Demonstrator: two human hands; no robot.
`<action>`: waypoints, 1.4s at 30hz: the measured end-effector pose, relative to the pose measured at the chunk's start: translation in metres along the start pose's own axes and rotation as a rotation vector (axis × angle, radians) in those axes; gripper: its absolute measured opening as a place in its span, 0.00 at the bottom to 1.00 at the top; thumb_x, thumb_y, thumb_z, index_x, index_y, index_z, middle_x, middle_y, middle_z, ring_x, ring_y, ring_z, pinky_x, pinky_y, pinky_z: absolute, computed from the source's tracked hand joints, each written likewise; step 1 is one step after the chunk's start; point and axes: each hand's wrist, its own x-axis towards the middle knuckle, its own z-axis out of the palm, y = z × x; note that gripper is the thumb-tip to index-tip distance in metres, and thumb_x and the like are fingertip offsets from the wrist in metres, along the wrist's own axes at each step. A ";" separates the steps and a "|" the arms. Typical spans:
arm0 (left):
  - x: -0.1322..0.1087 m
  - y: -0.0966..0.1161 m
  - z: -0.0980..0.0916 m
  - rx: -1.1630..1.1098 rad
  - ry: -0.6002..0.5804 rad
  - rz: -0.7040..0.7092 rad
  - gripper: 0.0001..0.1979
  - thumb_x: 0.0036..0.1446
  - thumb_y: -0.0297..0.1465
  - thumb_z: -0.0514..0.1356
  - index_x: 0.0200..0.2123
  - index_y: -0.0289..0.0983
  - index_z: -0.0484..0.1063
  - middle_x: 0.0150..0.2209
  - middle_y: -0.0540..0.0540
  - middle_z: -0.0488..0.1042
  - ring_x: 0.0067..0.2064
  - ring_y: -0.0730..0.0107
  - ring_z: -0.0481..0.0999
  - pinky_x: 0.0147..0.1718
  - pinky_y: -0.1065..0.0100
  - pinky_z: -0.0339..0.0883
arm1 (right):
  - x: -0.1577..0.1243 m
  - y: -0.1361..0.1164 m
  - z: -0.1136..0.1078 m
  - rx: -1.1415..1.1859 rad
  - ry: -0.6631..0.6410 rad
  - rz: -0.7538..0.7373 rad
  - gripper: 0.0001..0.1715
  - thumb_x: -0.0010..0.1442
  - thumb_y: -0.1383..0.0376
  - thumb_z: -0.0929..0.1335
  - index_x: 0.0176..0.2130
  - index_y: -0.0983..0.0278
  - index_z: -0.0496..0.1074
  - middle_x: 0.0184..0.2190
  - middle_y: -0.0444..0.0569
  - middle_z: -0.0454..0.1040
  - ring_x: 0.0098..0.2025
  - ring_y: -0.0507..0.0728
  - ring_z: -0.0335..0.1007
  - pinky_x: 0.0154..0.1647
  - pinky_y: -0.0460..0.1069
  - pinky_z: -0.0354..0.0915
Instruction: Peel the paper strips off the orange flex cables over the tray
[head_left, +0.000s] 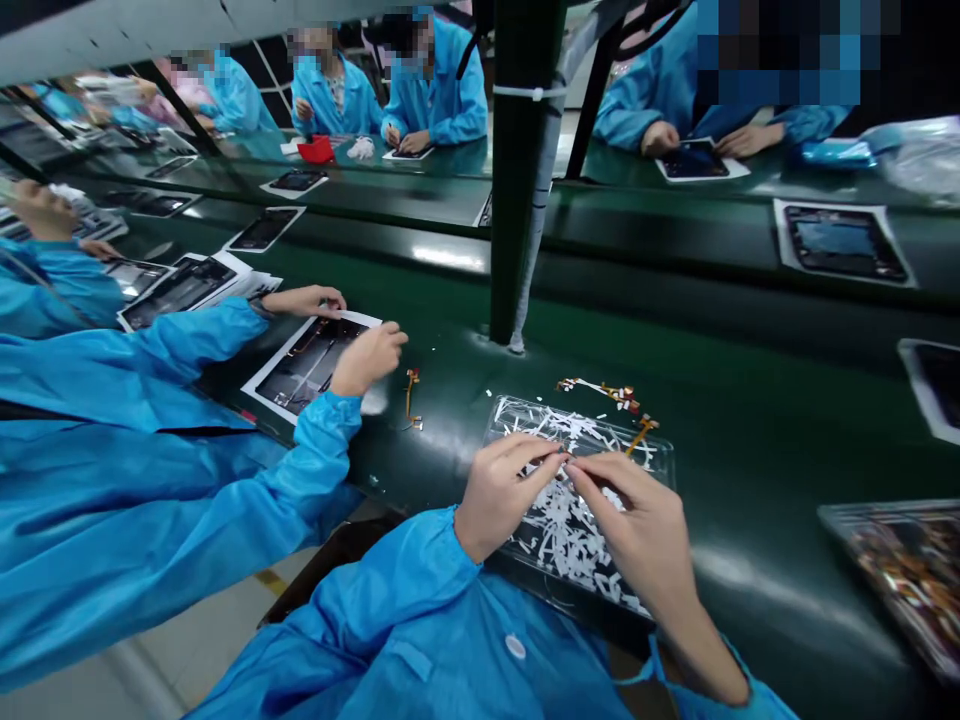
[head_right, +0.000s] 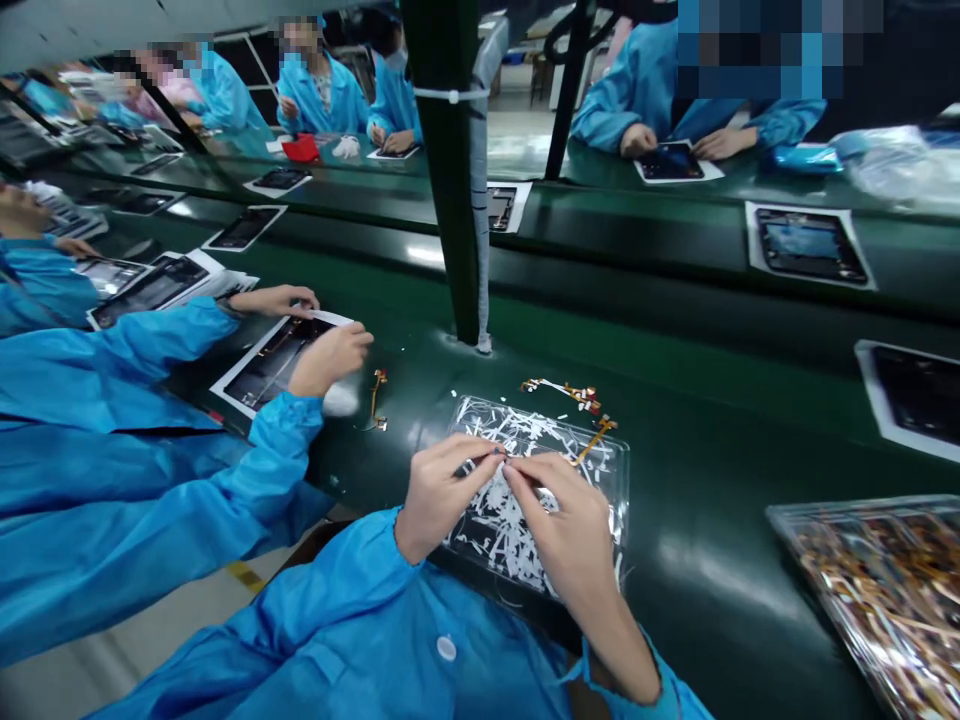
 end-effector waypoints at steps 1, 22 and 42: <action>0.000 0.000 0.000 -0.002 -0.018 0.005 0.06 0.65 0.30 0.63 0.42 0.36 0.80 0.40 0.44 0.83 0.42 0.66 0.83 0.45 0.63 0.81 | 0.000 0.000 0.001 -0.005 -0.002 -0.004 0.09 0.65 0.59 0.70 0.40 0.58 0.82 0.36 0.50 0.81 0.39 0.59 0.78 0.39 0.54 0.73; 0.005 -0.027 -0.008 0.103 -0.364 -0.115 0.15 0.61 0.21 0.53 0.45 0.42 0.73 0.43 0.47 0.78 0.42 0.66 0.81 0.42 0.63 0.78 | -0.006 0.018 -0.013 -0.039 -0.139 0.279 0.15 0.67 0.54 0.67 0.42 0.62 0.77 0.28 0.46 0.79 0.28 0.54 0.74 0.29 0.48 0.68; 0.023 -0.044 -0.001 0.239 -0.395 0.343 0.09 0.63 0.29 0.65 0.46 0.36 0.75 0.37 0.48 0.81 0.37 0.69 0.80 0.34 0.66 0.75 | -0.001 0.023 -0.003 0.331 -0.139 0.676 0.14 0.65 0.54 0.71 0.42 0.60 0.81 0.23 0.43 0.76 0.25 0.51 0.72 0.30 0.46 0.69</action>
